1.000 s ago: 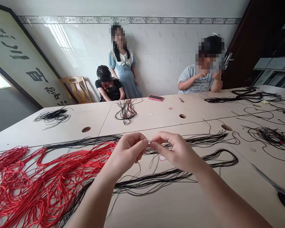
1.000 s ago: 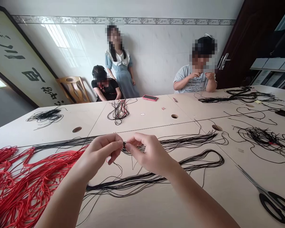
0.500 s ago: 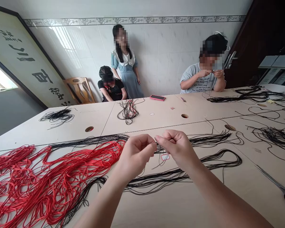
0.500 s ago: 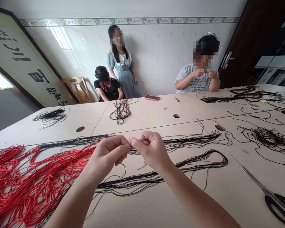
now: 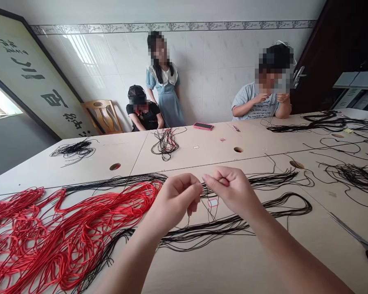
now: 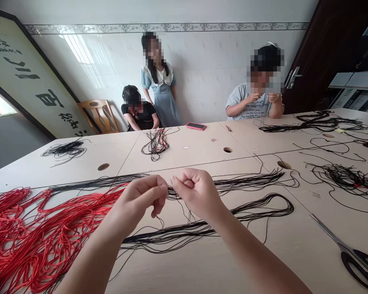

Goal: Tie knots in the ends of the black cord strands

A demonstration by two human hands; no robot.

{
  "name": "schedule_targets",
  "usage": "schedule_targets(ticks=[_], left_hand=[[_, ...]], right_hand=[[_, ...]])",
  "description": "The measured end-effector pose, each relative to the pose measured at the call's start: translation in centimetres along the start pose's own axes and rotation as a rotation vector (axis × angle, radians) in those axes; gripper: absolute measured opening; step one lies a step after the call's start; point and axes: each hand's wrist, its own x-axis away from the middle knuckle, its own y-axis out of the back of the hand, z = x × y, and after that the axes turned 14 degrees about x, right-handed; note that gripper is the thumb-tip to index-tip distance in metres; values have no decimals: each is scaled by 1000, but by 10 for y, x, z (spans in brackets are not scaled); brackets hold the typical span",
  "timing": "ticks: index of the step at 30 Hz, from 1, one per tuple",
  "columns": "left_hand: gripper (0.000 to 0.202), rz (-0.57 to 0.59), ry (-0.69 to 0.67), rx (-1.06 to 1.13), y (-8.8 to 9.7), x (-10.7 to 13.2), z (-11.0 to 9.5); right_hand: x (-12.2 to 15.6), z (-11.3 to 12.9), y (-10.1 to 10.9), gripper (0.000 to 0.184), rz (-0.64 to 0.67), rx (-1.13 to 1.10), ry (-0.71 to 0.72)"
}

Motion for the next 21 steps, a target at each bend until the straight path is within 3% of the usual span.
schedule_targets(ticks=[2,5,6,9,11,15,21], left_hand=[[19,11,-6,194,2,-5,1],[13,-11,-14,488,5,-11,3],[11,-17,-20,562,7,-12,3],[10,-14,-31,676,10,-14,4],[13,-11,-37,683,11,-14,4],[14,-11,-45,633,9,-13,6],[21,27,-66,582,1,-12,8]], right_hand=[[-6,-5,5,24,-90,93,-19],[-9,-8,13,25,-268,156,-14],[-9,-7,15,25,-226,147,-14],[-5,0,16,34,93,57,-2],[-2,5,13,32,206,-37,21],[1,12,1,23,183,-260,19],[-1,9,-4,17,290,-651,-43]])
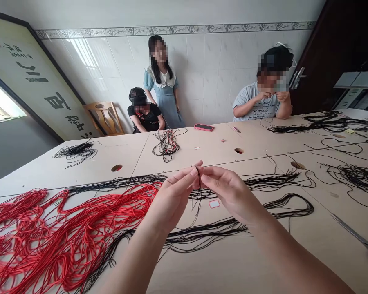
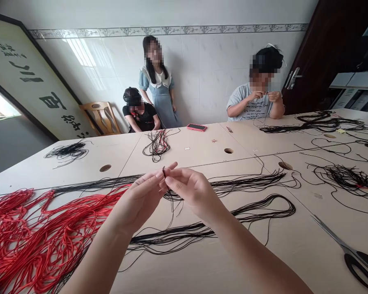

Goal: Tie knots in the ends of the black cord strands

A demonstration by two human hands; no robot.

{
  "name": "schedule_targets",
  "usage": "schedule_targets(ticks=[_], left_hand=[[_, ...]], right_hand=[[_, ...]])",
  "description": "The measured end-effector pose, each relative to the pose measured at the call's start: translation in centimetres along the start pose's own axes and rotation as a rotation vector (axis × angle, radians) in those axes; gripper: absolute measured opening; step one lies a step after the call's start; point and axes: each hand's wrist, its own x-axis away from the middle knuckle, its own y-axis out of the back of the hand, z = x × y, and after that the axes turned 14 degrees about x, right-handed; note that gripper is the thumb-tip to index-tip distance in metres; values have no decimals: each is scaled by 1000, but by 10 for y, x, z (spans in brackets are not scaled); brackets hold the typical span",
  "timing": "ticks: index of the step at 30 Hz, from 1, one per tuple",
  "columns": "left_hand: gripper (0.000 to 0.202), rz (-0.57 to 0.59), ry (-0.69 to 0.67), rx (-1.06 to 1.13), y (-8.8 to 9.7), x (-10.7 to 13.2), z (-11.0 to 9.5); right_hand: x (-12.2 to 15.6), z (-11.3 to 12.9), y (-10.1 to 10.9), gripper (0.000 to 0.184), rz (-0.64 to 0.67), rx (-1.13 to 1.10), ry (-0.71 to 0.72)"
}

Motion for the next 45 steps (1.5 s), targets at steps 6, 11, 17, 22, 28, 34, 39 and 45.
schedule_targets(ticks=[6,11,17,22,28,34,39,45], left_hand=[[20,-18,28,62,-2,0,-1],[18,-59,-3,165,0,-1,-4],[9,-180,-102,193,6,-1,-11],[10,-267,-264,302,12,0,-40],[21,-494,-583,365,38,14,-90],[28,-650,-810,-190,68,28,-103],[10,-249,-480,-495,23,20,-65],[20,128,-49,-1003,-7,18,-21]], right_hand=[[3,1,5,14,-57,40,-102],[4,3,8,19,-107,197,-117],[5,11,8,19,-129,297,-77],[7,14,22,17,-148,364,-43],[7,20,51,18,-188,510,-41],[8,23,51,20,-132,561,-75],[8,17,30,20,20,505,-109],[10,9,8,18,171,394,-78]])
